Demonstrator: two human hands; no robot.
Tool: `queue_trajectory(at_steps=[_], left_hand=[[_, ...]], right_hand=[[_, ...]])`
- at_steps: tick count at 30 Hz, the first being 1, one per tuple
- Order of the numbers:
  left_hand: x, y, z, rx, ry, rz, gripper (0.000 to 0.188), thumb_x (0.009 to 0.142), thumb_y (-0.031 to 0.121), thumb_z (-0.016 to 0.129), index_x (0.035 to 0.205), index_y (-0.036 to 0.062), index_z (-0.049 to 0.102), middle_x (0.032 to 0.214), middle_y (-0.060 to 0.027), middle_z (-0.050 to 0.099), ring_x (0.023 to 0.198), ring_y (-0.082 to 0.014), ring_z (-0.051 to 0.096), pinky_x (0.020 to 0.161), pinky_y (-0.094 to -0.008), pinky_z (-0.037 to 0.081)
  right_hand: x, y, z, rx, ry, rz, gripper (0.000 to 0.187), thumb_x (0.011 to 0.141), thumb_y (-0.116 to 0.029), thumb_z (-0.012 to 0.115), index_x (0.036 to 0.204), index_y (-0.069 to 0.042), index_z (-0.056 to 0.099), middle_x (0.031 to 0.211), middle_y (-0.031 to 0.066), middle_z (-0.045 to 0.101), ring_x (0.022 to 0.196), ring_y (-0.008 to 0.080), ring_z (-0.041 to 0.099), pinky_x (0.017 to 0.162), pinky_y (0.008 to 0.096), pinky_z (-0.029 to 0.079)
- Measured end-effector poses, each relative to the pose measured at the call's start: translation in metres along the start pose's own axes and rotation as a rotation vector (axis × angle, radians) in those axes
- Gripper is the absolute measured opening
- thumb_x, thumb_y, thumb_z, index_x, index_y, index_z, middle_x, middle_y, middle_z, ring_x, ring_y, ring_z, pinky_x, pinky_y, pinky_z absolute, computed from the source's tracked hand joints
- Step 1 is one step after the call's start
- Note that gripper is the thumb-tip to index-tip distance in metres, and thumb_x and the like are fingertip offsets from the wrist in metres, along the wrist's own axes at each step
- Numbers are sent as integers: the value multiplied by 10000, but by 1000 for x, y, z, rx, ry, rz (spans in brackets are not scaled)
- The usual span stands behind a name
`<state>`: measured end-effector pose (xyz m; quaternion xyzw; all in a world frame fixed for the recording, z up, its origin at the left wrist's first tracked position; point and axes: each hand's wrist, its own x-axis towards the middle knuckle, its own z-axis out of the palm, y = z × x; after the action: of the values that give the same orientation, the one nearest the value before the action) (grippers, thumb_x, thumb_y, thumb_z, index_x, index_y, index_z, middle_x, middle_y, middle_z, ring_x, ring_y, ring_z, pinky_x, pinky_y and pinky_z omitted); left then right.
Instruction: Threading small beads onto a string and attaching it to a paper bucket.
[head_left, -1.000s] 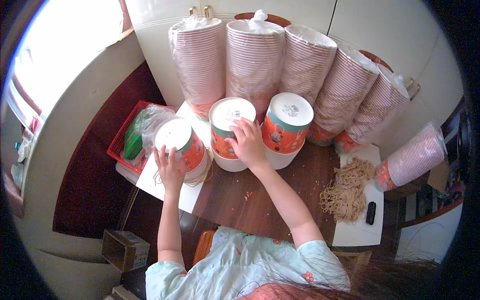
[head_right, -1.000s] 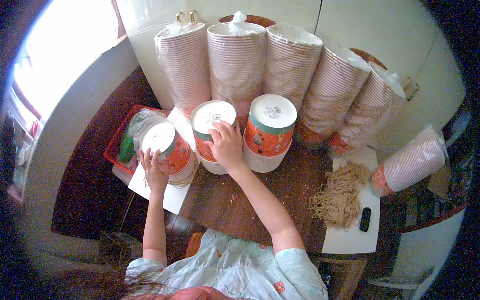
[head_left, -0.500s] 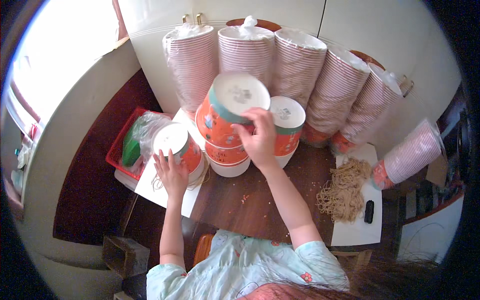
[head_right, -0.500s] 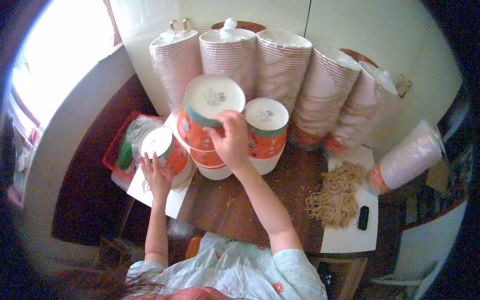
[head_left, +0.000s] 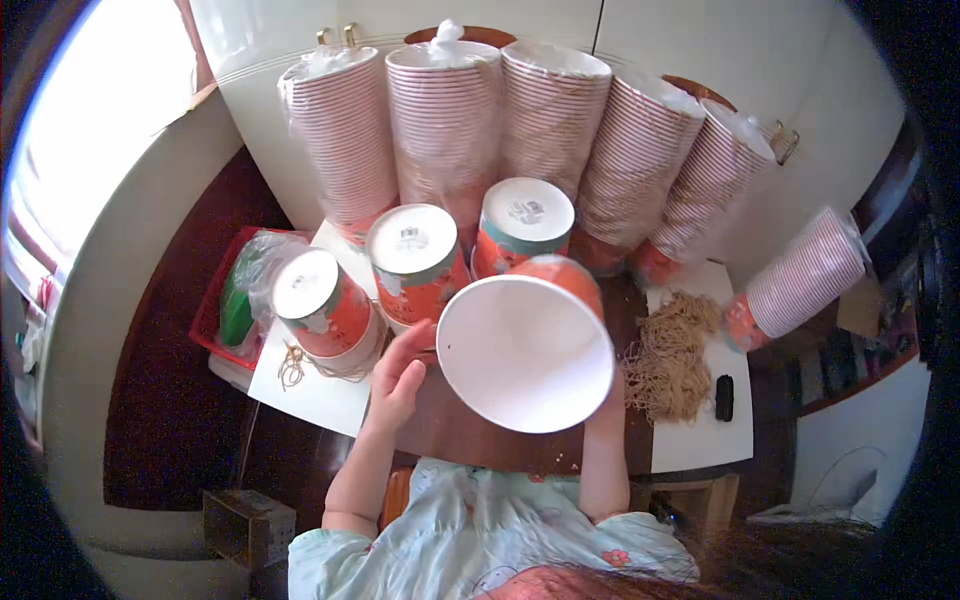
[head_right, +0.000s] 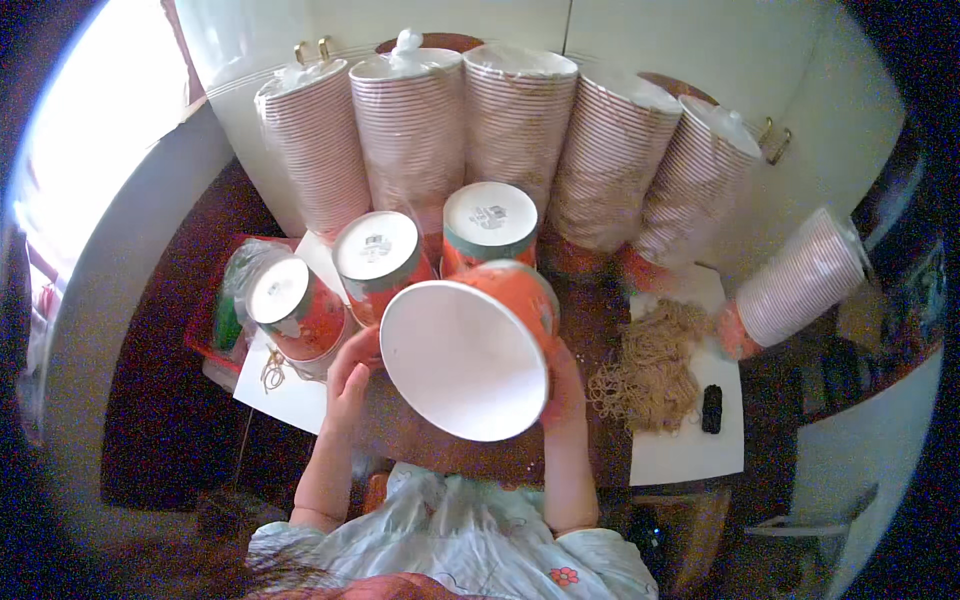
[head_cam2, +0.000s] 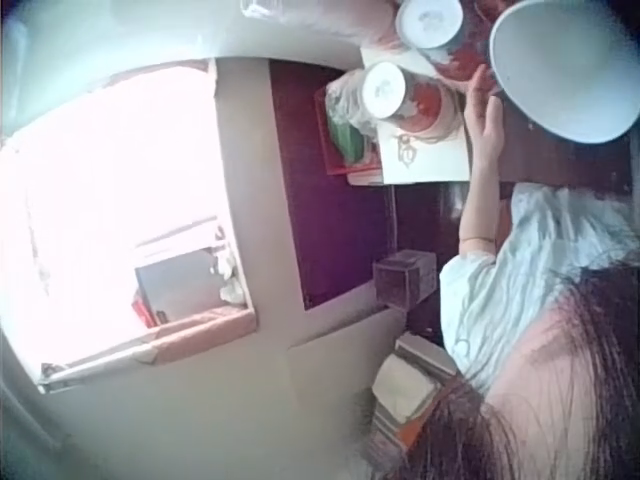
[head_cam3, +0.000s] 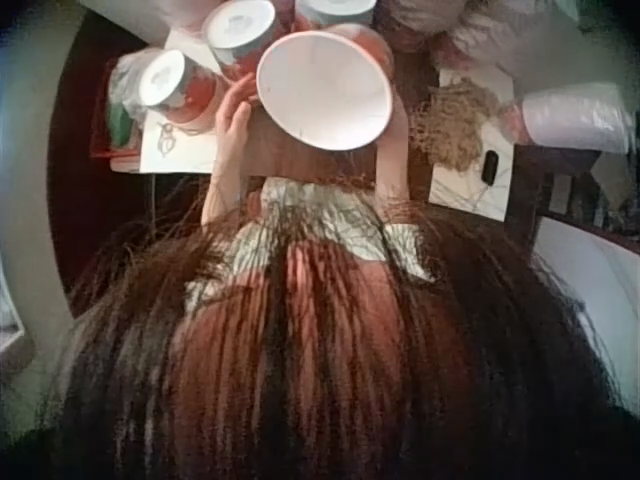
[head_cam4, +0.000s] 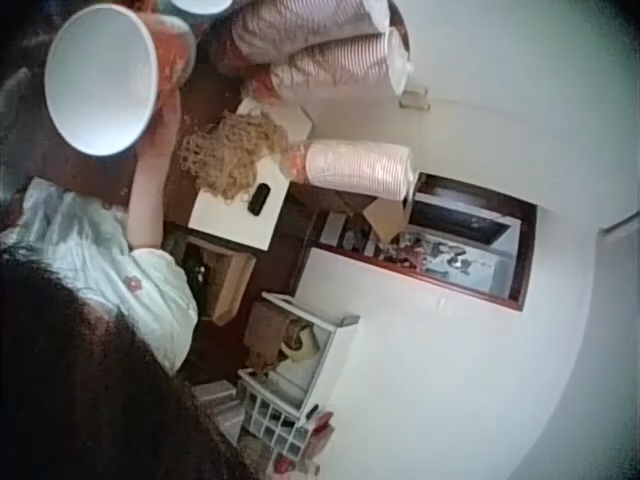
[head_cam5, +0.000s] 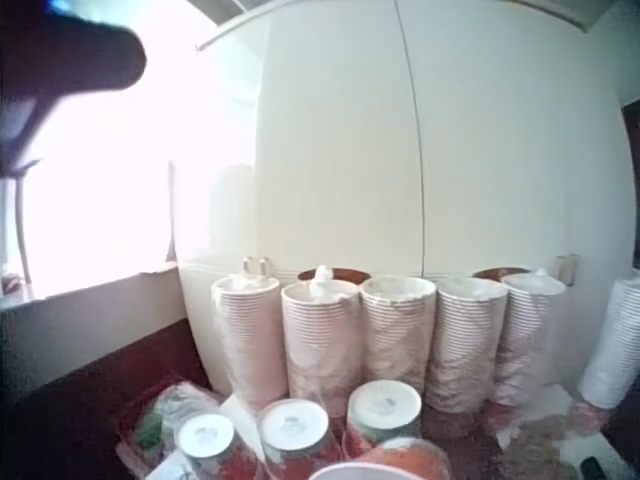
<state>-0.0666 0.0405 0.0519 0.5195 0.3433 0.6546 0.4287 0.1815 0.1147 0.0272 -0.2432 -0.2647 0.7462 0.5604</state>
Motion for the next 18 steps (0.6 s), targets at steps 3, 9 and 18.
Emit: queue_trajectory(at_steps=[3,9,18], left_hand=[[-6,-8,14,74,27,-189,351,812,15,503,1154,-30,441,1029,-68,553,925,-109,530,793,-231,418],[-10,-15,29,117,14,-177,378,781,21,541,1141,-22,436,929,-33,550,808,-82,536,704,-205,435],[-23,-48,29,299,-81,-348,530,743,-11,527,1245,33,362,817,-22,527,679,-63,516,615,-202,439]], right_hand=[[-15,11,-15,126,70,74,384,848,-285,480,1140,-35,484,1076,98,564,956,198,550,827,352,453],[-32,28,-37,-56,83,126,448,858,-280,461,1212,-9,415,1155,118,511,1035,206,513,864,344,435],[-37,61,-133,-936,269,289,430,856,-362,414,1101,-20,499,1016,127,568,809,168,574,686,311,461]])
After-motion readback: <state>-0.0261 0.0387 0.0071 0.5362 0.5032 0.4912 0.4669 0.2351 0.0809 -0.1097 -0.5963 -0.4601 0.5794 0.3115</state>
